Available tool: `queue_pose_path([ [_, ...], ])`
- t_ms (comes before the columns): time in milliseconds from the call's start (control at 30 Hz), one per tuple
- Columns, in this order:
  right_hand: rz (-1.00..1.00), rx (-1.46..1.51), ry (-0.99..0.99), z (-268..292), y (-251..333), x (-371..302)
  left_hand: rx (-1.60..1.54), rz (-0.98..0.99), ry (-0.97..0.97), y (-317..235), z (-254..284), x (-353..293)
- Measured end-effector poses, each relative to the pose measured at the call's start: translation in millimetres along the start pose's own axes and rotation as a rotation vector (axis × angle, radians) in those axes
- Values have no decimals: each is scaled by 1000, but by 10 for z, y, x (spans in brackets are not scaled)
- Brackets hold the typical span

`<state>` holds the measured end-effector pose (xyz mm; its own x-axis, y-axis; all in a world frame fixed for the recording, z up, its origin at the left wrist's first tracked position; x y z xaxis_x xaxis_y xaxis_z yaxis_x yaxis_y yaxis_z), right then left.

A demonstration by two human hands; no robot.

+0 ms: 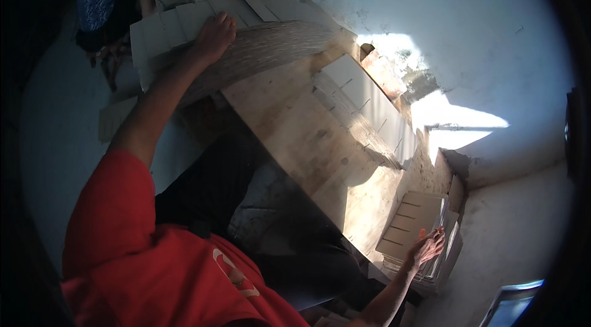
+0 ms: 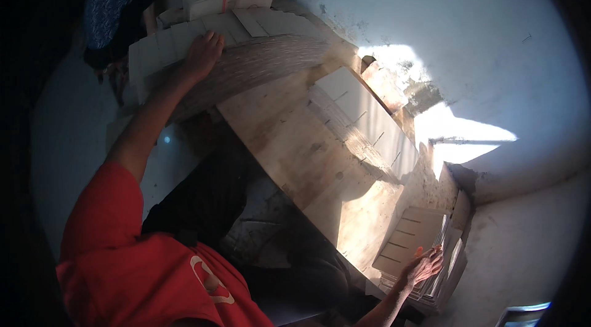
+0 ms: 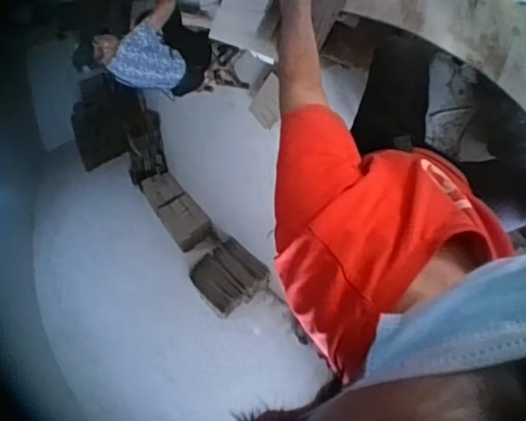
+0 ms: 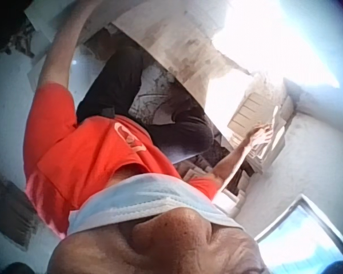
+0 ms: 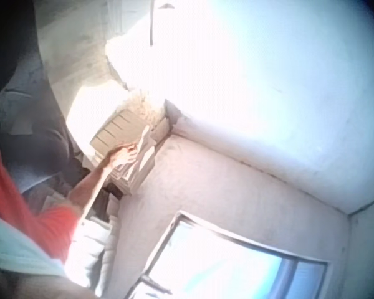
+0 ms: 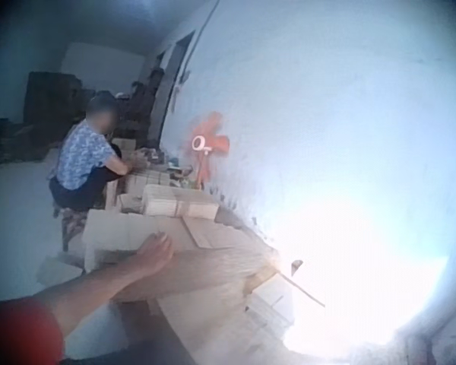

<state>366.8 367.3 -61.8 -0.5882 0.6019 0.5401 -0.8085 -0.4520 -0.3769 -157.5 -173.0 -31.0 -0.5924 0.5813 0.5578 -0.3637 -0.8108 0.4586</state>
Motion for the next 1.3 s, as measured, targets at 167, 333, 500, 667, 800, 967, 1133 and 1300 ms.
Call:
queue_pose_path([
  [167,-181,-36,393,-284,-220,-145,-133,-31,55,-9,-23,1],
  [333,-152,-28,435,-502,-387,-164,-404,-110,159,331,150,69],
  [500,-220,88,486,-479,-521,68,-466,93,370,-44,556,378],
  [667,-393,383,219,52,-479,108,-966,-139,111,-1325,708,619],
  [800,-593,724,-104,238,-566,62,-1148,-346,-87,-2695,636,847],
  [967,-535,1482,-83,147,-193,-239,-1028,-447,-91,-4086,586,1031],
  [1133,-506,1593,38,101,354,-287,-802,-588,36,-4655,328,1102],
  [1300,-751,1711,-66,27,492,-231,-791,-844,-94,-4686,372,1204],
])
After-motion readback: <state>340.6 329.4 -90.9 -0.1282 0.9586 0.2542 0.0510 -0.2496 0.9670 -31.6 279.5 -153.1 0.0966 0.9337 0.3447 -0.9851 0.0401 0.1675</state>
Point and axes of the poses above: each hand's wrist, its own x-axis towards the middle knuckle, its own z-axis out of the back of the hand, y = z × x, the point moved 2 cm from there along x, towards the middle knuckle, and after that the axes turned 4 degrees about -x, right-handed, at the moved point
